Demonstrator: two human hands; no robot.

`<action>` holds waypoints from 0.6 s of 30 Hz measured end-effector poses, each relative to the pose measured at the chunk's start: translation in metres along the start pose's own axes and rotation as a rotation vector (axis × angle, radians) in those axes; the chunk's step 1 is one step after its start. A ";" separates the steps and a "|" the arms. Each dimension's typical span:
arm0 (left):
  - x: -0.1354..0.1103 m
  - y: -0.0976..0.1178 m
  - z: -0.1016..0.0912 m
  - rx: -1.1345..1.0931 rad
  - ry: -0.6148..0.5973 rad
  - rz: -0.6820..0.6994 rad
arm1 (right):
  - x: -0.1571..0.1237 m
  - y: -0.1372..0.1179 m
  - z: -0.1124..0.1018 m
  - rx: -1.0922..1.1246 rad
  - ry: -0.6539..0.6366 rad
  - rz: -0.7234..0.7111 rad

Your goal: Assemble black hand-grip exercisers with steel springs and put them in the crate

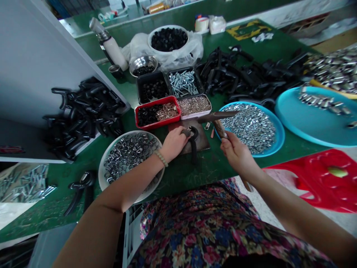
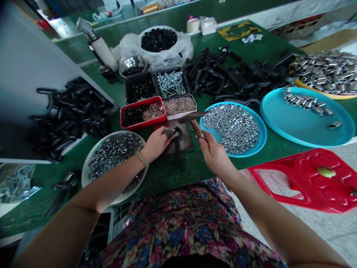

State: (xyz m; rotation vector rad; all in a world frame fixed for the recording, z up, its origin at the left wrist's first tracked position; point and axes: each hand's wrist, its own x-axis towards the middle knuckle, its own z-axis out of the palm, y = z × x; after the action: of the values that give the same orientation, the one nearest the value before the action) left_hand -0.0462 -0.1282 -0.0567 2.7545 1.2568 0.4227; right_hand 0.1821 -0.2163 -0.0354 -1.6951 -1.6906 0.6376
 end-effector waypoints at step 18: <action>-0.083 0.019 -0.015 -0.074 -0.033 -0.162 | 0.000 -0.039 -0.004 -0.345 -0.315 -0.116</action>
State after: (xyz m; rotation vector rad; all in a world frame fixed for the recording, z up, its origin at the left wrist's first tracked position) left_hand -0.0881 -0.2039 -0.0563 2.5643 1.4119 0.3988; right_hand 0.1588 -0.2189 -0.0041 -1.7796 -2.2103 0.6079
